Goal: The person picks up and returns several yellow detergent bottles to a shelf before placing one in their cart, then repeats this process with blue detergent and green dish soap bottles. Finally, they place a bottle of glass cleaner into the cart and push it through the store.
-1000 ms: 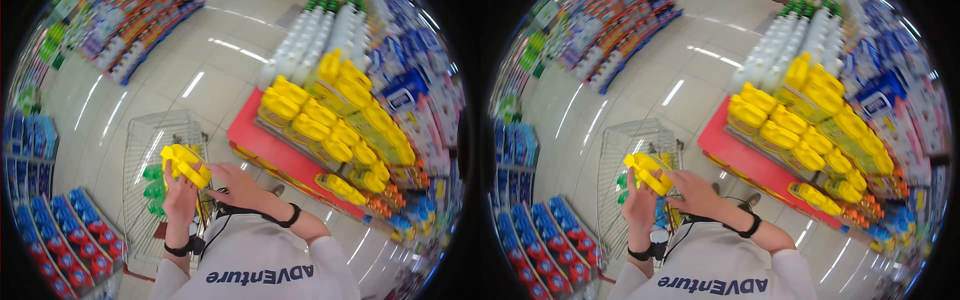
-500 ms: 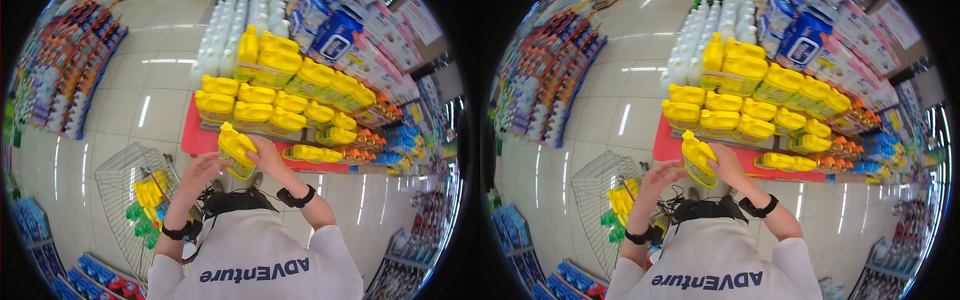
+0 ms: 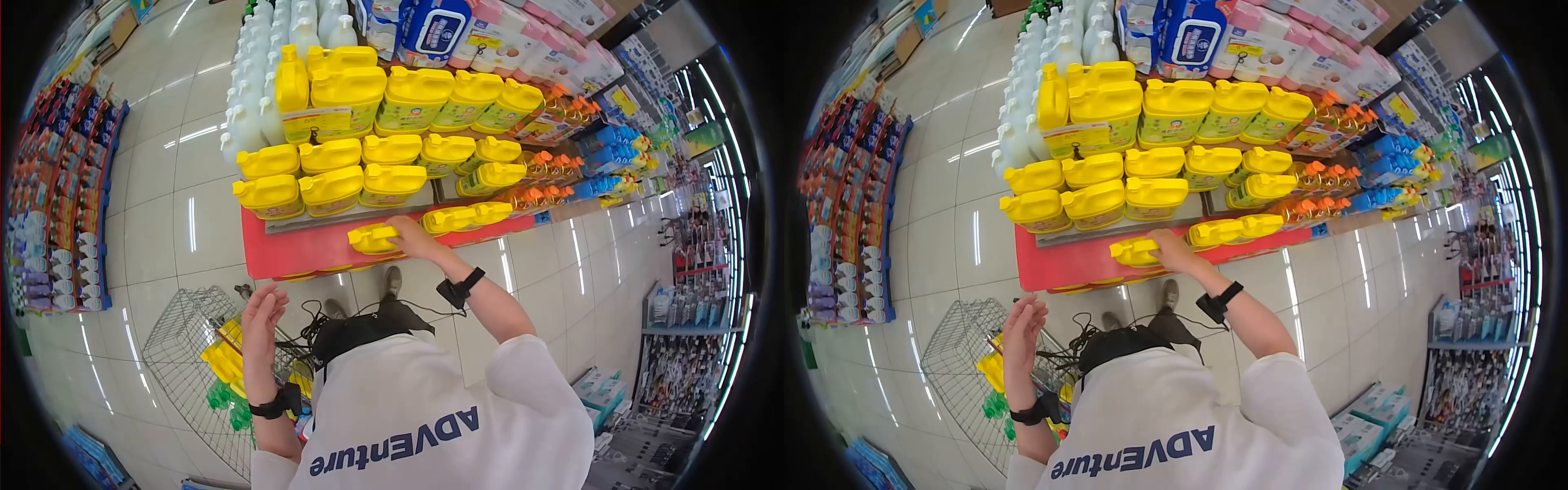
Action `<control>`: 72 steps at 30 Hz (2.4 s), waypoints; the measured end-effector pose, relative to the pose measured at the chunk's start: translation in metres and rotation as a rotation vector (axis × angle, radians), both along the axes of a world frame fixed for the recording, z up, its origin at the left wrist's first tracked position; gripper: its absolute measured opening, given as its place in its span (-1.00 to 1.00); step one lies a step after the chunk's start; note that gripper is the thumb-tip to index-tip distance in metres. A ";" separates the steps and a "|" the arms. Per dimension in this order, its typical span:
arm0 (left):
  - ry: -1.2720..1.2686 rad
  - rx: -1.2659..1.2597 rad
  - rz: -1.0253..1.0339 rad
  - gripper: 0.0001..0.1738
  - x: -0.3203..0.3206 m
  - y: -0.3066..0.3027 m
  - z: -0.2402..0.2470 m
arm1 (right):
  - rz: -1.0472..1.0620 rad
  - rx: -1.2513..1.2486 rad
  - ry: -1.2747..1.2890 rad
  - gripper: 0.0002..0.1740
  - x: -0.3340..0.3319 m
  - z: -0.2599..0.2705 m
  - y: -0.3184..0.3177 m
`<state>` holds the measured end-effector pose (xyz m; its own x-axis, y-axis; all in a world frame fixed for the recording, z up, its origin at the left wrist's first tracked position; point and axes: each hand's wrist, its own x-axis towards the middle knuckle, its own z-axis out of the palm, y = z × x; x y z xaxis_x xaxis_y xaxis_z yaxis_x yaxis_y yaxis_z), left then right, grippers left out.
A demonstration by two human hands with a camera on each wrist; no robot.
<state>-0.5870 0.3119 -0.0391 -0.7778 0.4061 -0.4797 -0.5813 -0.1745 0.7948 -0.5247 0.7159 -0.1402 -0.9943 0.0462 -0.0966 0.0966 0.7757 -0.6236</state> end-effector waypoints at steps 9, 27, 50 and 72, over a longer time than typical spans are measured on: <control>-0.027 -0.084 0.015 -0.63 0.010 0.010 0.000 | -0.107 0.090 -0.124 -0.49 -0.015 -0.029 0.056; -0.088 -0.039 0.177 -0.63 0.022 -0.019 -0.027 | 0.145 0.127 -0.092 -0.49 -0.009 -0.011 0.080; 0.058 -0.230 0.838 -0.66 0.047 -0.159 -0.068 | 0.028 0.313 0.165 -0.48 0.009 0.022 0.013; -0.183 -1.054 0.100 -0.31 0.014 -0.239 -0.366 | -0.237 -0.061 0.052 -0.67 0.103 0.025 -0.066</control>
